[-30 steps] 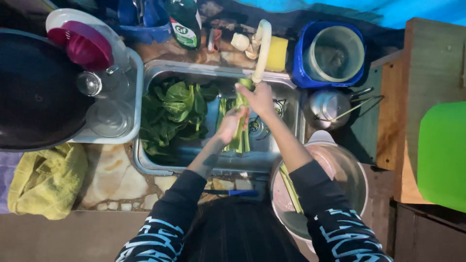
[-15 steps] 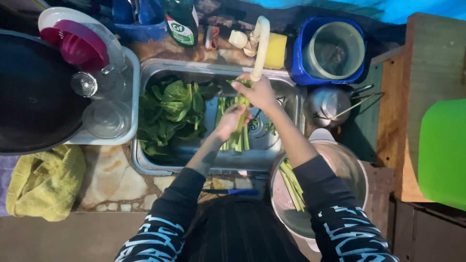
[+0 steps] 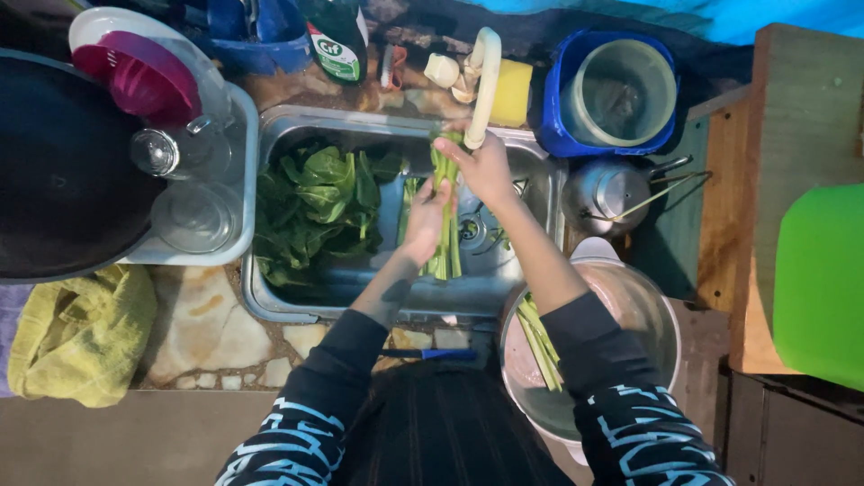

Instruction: The recorder is washing and peeling stalks of celery over a kitchen sink.

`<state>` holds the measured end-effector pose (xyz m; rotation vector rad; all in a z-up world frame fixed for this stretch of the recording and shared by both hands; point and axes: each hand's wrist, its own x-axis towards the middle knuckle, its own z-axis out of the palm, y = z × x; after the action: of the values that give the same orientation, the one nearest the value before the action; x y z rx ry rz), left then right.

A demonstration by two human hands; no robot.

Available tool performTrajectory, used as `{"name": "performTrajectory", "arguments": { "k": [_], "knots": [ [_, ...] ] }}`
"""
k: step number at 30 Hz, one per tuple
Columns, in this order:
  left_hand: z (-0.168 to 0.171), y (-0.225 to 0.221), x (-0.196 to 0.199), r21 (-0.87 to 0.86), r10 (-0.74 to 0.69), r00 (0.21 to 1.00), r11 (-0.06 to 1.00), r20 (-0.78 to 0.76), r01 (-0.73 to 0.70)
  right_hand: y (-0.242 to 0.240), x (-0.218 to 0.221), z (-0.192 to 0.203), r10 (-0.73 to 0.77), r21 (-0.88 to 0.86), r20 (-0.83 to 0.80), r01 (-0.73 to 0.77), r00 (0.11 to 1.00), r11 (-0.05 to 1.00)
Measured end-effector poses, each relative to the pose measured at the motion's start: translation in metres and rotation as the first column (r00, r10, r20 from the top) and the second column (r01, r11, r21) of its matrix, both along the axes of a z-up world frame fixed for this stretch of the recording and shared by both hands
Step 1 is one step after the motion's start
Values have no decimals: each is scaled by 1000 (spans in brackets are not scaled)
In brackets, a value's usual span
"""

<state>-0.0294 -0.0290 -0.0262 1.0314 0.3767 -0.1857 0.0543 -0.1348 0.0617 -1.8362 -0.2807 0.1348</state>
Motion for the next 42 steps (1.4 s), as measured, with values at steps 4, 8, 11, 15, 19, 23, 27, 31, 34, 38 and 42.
{"name": "performTrajectory", "arguments": {
  "k": [4,8,11,15,19,23,27,31,34,38,42],
  "knots": [
    [-1,-6,10,77,64,994,995,-90,-57,-4,2,-25,-5,217,-93,25,996,976],
    [-10,-11,12,64,44,999,997,-11,-43,-8,-4,-19,-44,-27,224,51,974,998],
    [-8,-17,17,62,101,993,993,62,-104,-1,-13,10,-166,-161,80,177,983,971],
    [-9,-6,20,359,47,983,927,180,-110,0,-17,25,-135,-203,56,143,989,969],
    [6,3,34,507,-38,992,862,118,-27,-24,-4,0,4,-296,192,54,981,954],
    [26,2,45,553,-61,991,833,120,-15,-16,-10,32,-82,-233,111,106,990,967],
    [36,1,41,716,-147,936,684,320,-137,-16,-15,45,-150,-203,99,167,984,965],
    [50,6,37,913,-336,907,394,253,-108,-12,-17,50,-165,-241,97,184,981,953],
    [46,13,35,885,-373,871,448,318,-131,-11,-16,50,-190,-213,89,205,978,955],
    [25,23,15,899,-408,872,431,270,-76,-15,-10,54,-205,-181,239,251,949,951],
    [-2,31,-11,899,-420,900,431,121,80,-19,-2,49,-202,-224,225,252,953,941]
  ]
}}
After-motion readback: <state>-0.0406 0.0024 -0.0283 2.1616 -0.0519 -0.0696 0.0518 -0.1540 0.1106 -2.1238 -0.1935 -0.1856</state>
